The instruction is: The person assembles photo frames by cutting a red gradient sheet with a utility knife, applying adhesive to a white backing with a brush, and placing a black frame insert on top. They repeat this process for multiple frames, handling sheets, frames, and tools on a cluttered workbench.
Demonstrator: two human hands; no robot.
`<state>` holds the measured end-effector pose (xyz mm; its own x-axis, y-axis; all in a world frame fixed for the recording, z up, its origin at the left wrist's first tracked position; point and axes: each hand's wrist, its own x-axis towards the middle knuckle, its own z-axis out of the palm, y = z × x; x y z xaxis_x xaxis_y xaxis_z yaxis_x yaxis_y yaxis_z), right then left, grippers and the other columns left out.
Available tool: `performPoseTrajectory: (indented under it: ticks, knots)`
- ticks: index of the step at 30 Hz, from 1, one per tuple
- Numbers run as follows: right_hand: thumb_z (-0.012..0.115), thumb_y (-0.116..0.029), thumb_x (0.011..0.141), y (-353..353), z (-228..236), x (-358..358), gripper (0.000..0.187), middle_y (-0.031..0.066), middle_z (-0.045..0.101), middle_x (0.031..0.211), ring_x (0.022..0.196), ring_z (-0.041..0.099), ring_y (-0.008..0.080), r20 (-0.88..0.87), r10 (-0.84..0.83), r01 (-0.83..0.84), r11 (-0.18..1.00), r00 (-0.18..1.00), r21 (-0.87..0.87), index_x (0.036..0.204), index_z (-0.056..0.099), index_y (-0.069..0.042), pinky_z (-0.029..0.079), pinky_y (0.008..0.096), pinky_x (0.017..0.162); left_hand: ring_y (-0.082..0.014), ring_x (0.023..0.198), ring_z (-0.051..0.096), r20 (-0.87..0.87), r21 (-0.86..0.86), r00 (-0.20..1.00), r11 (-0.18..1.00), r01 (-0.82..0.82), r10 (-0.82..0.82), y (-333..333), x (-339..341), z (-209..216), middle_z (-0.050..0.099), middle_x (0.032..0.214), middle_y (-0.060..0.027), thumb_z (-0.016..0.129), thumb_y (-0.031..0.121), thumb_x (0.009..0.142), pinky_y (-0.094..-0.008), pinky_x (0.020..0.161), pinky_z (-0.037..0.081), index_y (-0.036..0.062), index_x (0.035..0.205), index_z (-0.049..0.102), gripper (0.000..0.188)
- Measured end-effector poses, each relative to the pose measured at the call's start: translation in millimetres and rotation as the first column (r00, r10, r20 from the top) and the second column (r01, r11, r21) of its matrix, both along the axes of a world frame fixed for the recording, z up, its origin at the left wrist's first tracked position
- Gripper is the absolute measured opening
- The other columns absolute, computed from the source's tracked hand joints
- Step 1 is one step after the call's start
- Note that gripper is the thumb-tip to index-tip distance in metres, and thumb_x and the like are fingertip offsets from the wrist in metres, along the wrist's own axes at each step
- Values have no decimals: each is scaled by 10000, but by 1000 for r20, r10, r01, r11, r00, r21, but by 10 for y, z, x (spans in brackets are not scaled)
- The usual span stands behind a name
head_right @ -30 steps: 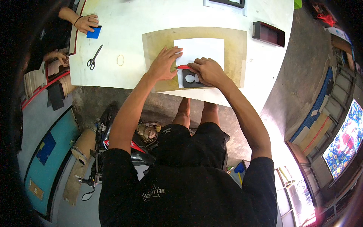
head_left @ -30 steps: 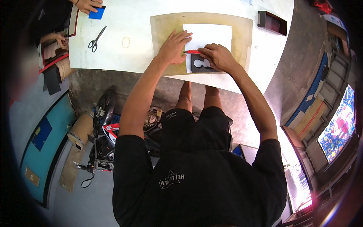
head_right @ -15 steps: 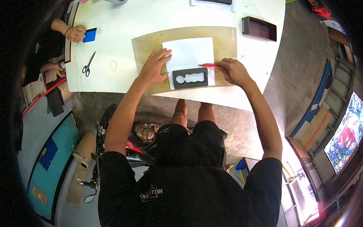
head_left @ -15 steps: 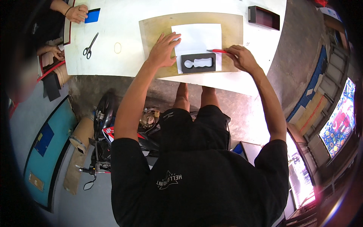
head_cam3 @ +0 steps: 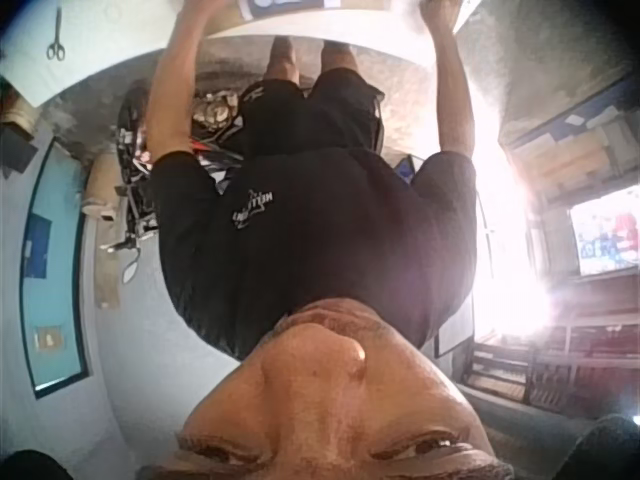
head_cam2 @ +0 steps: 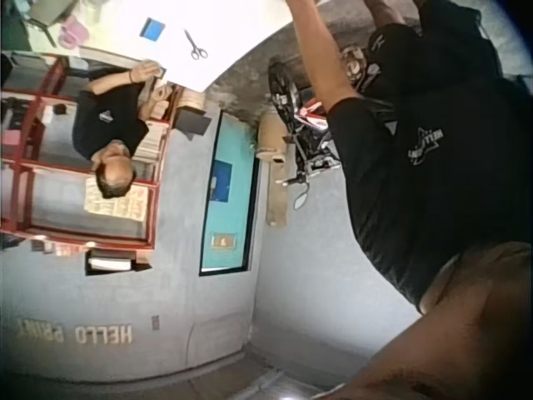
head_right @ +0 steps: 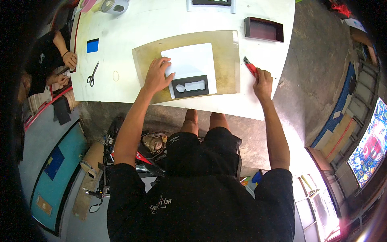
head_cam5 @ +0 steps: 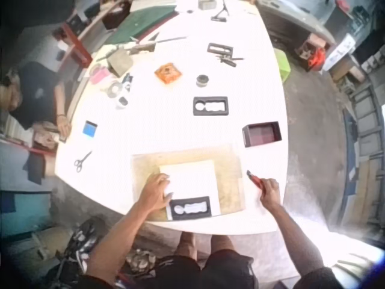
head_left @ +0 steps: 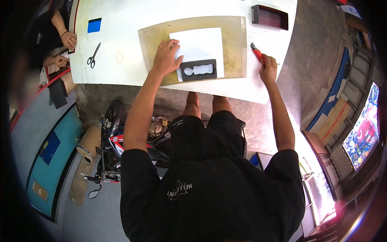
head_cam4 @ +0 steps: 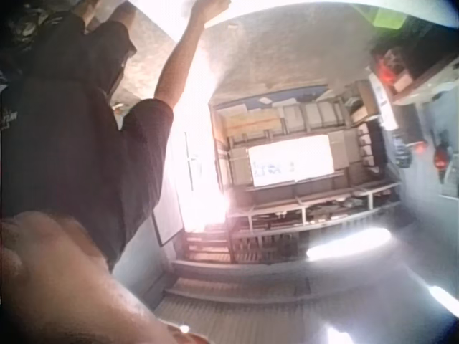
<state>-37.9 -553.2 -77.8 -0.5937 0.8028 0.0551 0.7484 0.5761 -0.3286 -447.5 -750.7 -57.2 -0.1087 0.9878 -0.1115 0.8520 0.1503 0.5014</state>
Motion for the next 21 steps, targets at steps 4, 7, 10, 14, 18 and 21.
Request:
performPoseTrajectory:
  ticks: [4, 7, 10, 14, 18, 21]
  knots:
    - [639, -19, 796, -255, 69, -326, 331, 149, 607, 1072, 1027, 557, 305, -90, 17, -6, 993, 996, 118, 1126, 610, -36, 428, 447, 861, -312, 1084, 507, -111, 47, 989, 995, -91, 95, 131, 214, -13, 559, 1136, -125, 742, 388, 805, -472, 970, 391, 61, 1260, 588, 581]
    - [611, 2, 774, -696, -90, -581, 388, 150, 598, 1182, 1132, 549, 311, -221, 322, -356, 925, 920, -132, 1160, 613, -23, 423, 454, 955, -313, 1082, 490, -205, -47, 965, 983, -179, 166, 298, 388, 41, 537, 1121, -136, 717, 479, 810, -454, 981, 375, 125, 1326, 564, 644]
    - [577, -13, 761, -912, 156, -885, 458, 108, 549, 1338, 1308, 450, 274, -53, 476, -478, 866, 878, -144, 1218, 603, -17, 341, 444, 1095, -306, 1099, 455, -259, -168, 939, 947, -273, 225, 431, 481, 15, 524, 1112, -125, 740, 536, 742, -456, 1001, 331, 188, 1302, 593, 675]
    - [580, -14, 756, -938, 24, -777, 510, 48, 468, 1446, 1386, 365, 251, -50, 473, -475, 866, 879, -157, 1265, 591, -41, 285, 453, 1145, -326, 1147, 423, -314, 51, 932, 984, -172, 180, 527, 376, -90, 491, 1181, -139, 736, 609, 688, -466, 1011, 316, 200, 1306, 585, 756]
    - [606, -20, 719, -881, 30, -777, 560, 32, 450, 1465, 1398, 348, 246, -59, 492, -493, 846, 868, -201, 1278, 587, -51, 260, 469, 1163, -305, 1157, 433, -296, 31, 949, 994, -103, 107, 695, 244, -76, 488, 1216, -130, 744, 609, 669, -464, 1008, 320, 193, 1308, 569, 782]
    - [617, -24, 699, -859, 14, -772, 577, 31, 455, 1462, 1396, 351, 246, -71, 492, -495, 843, 868, -210, 1275, 589, -50, 256, 479, 1166, -288, 1121, 460, -273, 4, 958, 996, -93, 91, 814, 207, -37, 527, 1171, -107, 745, 598, 675, -464, 983, 327, 177, 1230, 615, 709]
